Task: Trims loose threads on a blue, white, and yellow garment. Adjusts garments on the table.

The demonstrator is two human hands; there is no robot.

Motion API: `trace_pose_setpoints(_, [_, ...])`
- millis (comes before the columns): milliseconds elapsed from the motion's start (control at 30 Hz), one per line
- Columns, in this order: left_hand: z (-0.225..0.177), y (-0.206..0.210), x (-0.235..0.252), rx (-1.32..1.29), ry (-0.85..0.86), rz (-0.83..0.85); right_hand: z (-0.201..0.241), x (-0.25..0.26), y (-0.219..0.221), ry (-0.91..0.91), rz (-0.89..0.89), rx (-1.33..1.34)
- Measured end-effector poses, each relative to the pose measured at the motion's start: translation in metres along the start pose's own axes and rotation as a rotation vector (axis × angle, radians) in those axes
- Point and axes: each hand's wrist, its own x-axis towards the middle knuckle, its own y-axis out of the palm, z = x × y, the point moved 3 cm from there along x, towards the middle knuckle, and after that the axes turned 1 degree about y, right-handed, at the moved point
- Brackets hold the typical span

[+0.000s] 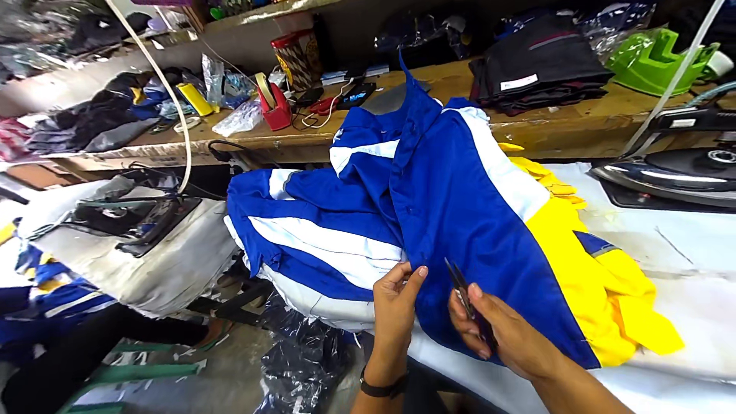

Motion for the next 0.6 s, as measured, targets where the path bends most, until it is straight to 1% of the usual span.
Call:
trace_pose_setpoints(133, [-0.0015, 0.0070, -0.0114, -0.055, 0.050, 0.038, -0.0040, -0.0035, 0.0023, 0.051, 0.018, 0.143])
trace_pose_setpoints(233, [-0.0024, 0.0086, -0.0129, -0.065, 0.109, 0.052, -0.0017, -0.0053, 0.0012, 0.083, 0.015, 0.180])
trace_pose_setpoints(300, [-0.0021, 0.0086, -0.0129, -0.058, 0.142, 0.061, -0.0014, -0.0068, 0.0013, 0.103, 0.021, 0.181])
trace_pose_setpoints(600, [-0.0019, 0.0104, -0.0135, -0.032, 0.173, 0.065, -0.0023, -0.0083, -0.0013, 0.095, 0.029, 0.132])
